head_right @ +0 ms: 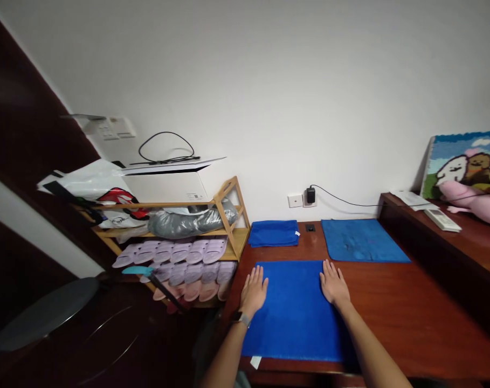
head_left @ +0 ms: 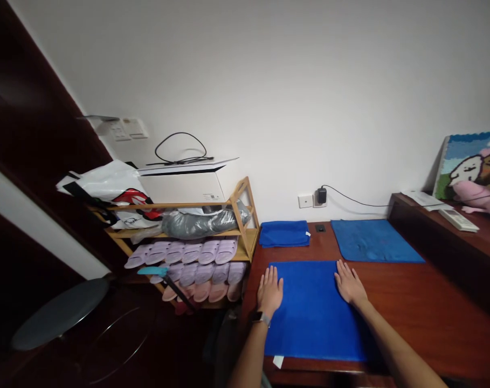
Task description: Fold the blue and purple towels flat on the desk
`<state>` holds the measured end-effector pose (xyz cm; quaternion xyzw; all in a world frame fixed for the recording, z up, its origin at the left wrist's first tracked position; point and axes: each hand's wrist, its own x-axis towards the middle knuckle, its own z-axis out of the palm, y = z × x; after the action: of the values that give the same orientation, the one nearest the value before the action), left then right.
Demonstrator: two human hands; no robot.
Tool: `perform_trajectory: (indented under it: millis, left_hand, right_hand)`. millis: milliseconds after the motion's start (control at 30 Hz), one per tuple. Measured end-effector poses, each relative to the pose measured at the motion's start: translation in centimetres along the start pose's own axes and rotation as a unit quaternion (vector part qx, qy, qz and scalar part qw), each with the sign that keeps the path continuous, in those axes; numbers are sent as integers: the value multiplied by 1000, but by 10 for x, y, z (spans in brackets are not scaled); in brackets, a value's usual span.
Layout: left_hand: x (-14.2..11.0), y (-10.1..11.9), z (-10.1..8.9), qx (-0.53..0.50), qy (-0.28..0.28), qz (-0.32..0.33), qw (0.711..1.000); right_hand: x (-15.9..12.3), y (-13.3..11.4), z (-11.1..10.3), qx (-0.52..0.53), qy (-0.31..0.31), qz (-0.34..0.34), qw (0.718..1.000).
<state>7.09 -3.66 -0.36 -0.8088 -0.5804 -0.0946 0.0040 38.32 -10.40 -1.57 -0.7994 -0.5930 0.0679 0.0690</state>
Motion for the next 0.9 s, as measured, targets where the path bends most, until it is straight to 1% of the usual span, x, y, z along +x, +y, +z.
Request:
perform_trajectory:
  millis: [33, 100, 167, 233, 367, 433, 500, 567, 600, 667, 733, 767, 800, 833, 867, 900]
  left_hand:
    - [-2, -10, -1, 11, 6, -8, 1000]
    - [-4, -18, 0, 23, 15, -15, 1000]
    - [-6, -15, 3, 27, 22, -20, 999]
    - [-6, -11, 4, 25, 26, -17, 999]
    - [-5, -11, 2, 22, 31, -9, 999]
    - [-5, -14, -3, 23, 41, -6, 999]
    - [-8, -11, -9, 26, 65, 7, 998]
    - [-15, 5, -14, 22, 90, 33, 995]
    - [-20, 20, -15, 16, 94, 53, 994]
    - [-33, 60, -13, -7, 78, 110, 991]
    - [-47, 105, -7, -40, 44, 185, 981]
    - [-54, 125, -3, -56, 27, 207, 976]
    - [-59, 140, 0, -71, 11, 218, 973]
    - [-63, 149, 3, -83, 0, 217, 973]
    - [-66, 151, 4, -91, -6, 207, 974]
    - [-69, 146, 5, -95, -6, 191, 977]
  right_hand:
    - [1, -1, -2, 1, -5, 3, 1000]
    - [1, -1, -8, 6, -23, 6, 1000]
    - [-3, -1, -13, 13, -40, 9, 999]
    - [-14, 0, -14, 15, -37, 12, 999]
    - [-50, 4, -2, -3, 4, 8, 1000]
    - [-66, 6, 5, -15, 8, 3, 1000]
    - [-74, 5, 9, -23, 6, 2, 1000]
    - [-76, 4, 9, -23, 8, 1, 1000]
    - [-76, 4, 8, -21, 9, 2, 1000]
    - [-75, 4, 7, -16, 8, 1, 1000]
    - [-74, 4, 6, -17, 6, 1, 1000]
    - [-74, 5, 6, -20, 4, 0, 1000]
    - [-74, 5, 6, -25, 1, -1, 1000]
    - [-75, 5, 6, -30, -1, -1, 1000]
    - [-75, 6, 7, -34, -3, -2, 999]
    - [-75, 6, 7, -36, -4, -2, 999]
